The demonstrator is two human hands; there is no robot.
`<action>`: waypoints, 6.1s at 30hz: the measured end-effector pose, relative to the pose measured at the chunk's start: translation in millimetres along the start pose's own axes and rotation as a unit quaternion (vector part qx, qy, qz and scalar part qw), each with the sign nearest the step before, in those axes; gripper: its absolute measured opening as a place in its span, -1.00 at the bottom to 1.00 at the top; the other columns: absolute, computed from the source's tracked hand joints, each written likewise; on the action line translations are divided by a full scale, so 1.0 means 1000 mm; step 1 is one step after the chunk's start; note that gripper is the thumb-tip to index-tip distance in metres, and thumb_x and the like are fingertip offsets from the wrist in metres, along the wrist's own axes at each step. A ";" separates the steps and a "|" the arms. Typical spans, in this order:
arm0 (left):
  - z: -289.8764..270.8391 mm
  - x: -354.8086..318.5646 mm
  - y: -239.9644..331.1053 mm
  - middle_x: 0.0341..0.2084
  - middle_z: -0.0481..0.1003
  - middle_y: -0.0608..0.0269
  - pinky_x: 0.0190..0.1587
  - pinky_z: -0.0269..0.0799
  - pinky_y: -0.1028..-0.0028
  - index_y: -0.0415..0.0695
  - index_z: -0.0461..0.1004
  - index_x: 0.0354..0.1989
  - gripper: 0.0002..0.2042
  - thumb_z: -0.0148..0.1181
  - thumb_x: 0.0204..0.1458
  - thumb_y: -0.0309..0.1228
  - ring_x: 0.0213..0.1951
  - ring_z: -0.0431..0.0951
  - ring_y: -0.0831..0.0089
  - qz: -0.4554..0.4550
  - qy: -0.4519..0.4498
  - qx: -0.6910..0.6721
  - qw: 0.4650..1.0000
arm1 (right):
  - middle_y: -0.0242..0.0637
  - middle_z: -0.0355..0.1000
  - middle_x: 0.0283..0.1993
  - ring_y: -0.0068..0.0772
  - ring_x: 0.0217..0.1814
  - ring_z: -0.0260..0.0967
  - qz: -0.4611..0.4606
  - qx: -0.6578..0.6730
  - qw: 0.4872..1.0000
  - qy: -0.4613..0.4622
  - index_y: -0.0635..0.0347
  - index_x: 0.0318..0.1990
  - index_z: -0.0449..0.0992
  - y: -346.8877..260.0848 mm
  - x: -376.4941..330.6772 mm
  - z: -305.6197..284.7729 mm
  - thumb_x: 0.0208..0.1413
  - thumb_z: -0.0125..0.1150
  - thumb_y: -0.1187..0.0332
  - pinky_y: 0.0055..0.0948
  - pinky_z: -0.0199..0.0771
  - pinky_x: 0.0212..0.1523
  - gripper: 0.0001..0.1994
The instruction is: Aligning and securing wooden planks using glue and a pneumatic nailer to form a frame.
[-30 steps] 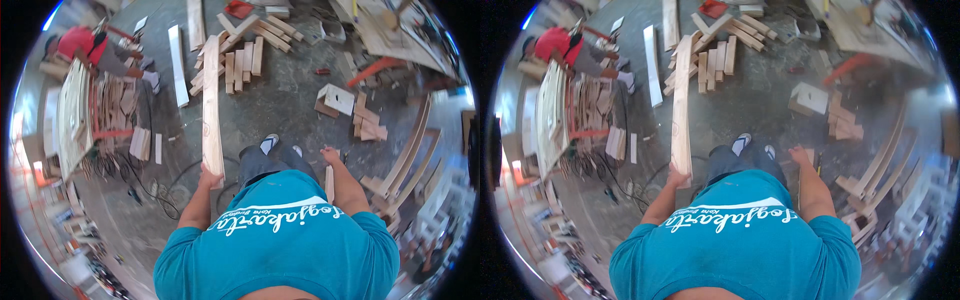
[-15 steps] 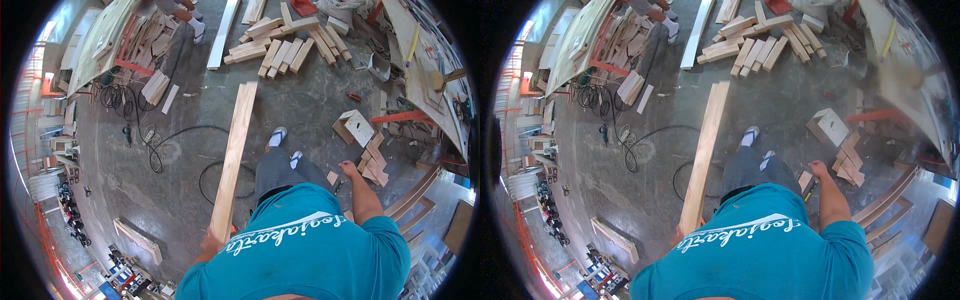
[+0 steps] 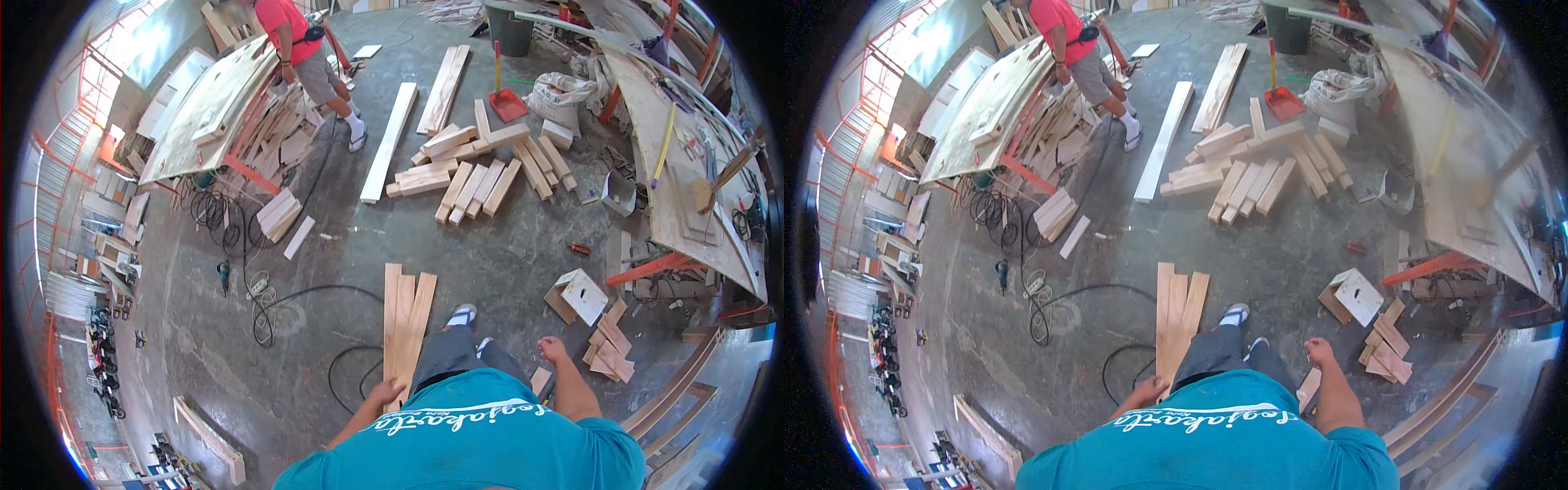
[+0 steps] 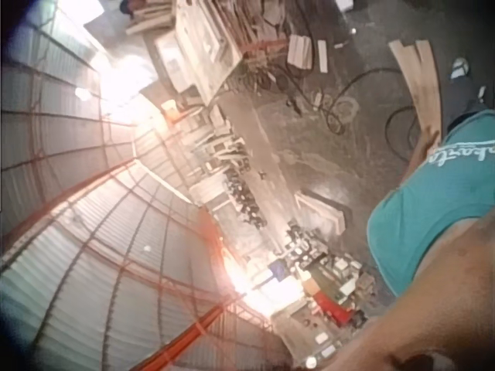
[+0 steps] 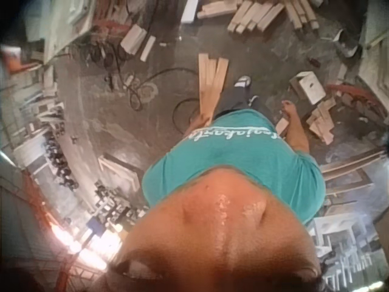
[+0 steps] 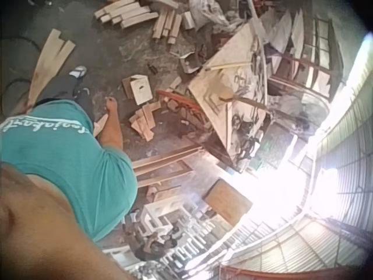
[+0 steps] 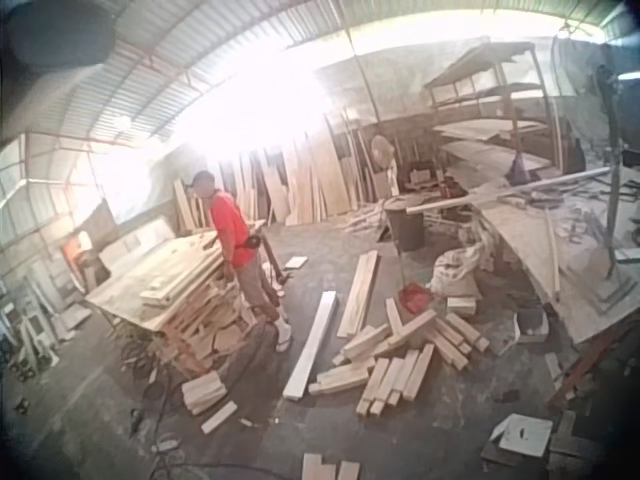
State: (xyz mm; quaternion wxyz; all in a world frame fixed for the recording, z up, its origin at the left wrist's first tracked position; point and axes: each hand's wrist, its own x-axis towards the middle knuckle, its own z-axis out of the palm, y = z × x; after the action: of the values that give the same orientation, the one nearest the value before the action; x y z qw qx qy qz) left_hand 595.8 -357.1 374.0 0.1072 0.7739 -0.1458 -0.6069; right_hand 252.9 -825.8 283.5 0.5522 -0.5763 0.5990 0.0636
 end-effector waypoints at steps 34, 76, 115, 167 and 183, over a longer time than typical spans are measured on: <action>0.141 0.125 0.608 0.02 0.46 0.32 -0.25 0.36 0.32 0.04 0.33 0.17 -0.55 0.03 0.20 -0.01 -0.07 0.50 0.36 0.311 -0.261 0.531 0.744 | -0.22 0.48 -0.28 -0.26 -0.30 0.48 0.440 0.763 0.336 0.333 0.12 -0.15 0.54 -0.119 -0.328 0.550 0.09 0.18 0.01 -0.05 0.45 -0.32 -0.63; 0.591 -0.035 0.176 -0.28 0.57 0.31 -0.43 0.39 0.52 -0.13 0.45 0.07 -0.62 0.04 0.23 -0.13 -0.34 0.57 0.49 0.264 -0.390 0.878 0.087 | -0.06 0.55 -0.09 -0.13 0.00 0.50 0.441 0.778 0.038 0.447 0.14 0.06 0.50 -0.065 -0.376 0.554 0.08 0.24 0.05 -0.26 0.46 0.03 -0.53; 0.748 0.222 -0.353 -0.03 0.53 0.12 0.08 0.39 0.13 0.07 0.51 0.01 -0.67 0.02 0.08 -0.27 0.05 0.50 0.10 0.483 -0.509 0.586 -0.405 | 0.06 0.25 0.30 0.01 0.35 0.20 0.709 0.465 0.077 0.524 0.21 0.31 0.22 0.354 -0.083 0.937 -0.04 0.37 0.06 -0.13 0.25 0.28 -0.21; 0.515 0.051 -0.131 -0.42 0.40 0.26 -0.06 0.22 0.21 0.00 0.29 -0.23 -0.85 0.12 0.07 -0.45 -0.37 0.45 0.29 0.099 -0.687 0.654 0.300 | -0.20 0.45 -0.17 -0.28 -0.19 0.41 0.697 0.463 0.309 0.451 0.14 0.11 0.40 0.400 -0.228 1.029 0.20 0.21 0.17 -0.34 0.41 -0.13 -0.61; 0.520 0.077 -0.150 -0.30 0.45 0.29 -0.15 0.35 0.34 0.01 0.41 -0.25 -0.90 0.23 0.13 -0.39 -0.34 0.45 0.41 0.049 -0.781 0.579 0.229 | 0.07 0.45 0.02 0.05 0.14 0.39 0.736 0.510 0.267 0.355 0.18 0.18 0.34 0.427 -0.200 1.038 0.23 0.11 0.08 -0.01 0.36 0.08 -0.52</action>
State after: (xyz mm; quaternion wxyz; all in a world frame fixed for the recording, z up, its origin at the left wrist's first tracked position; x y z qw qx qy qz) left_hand 122.3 -238.8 128.0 -0.5079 -0.2413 -0.5065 -0.6537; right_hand 483.6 178.7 -205.3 0.1820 0.5463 0.8130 -0.0870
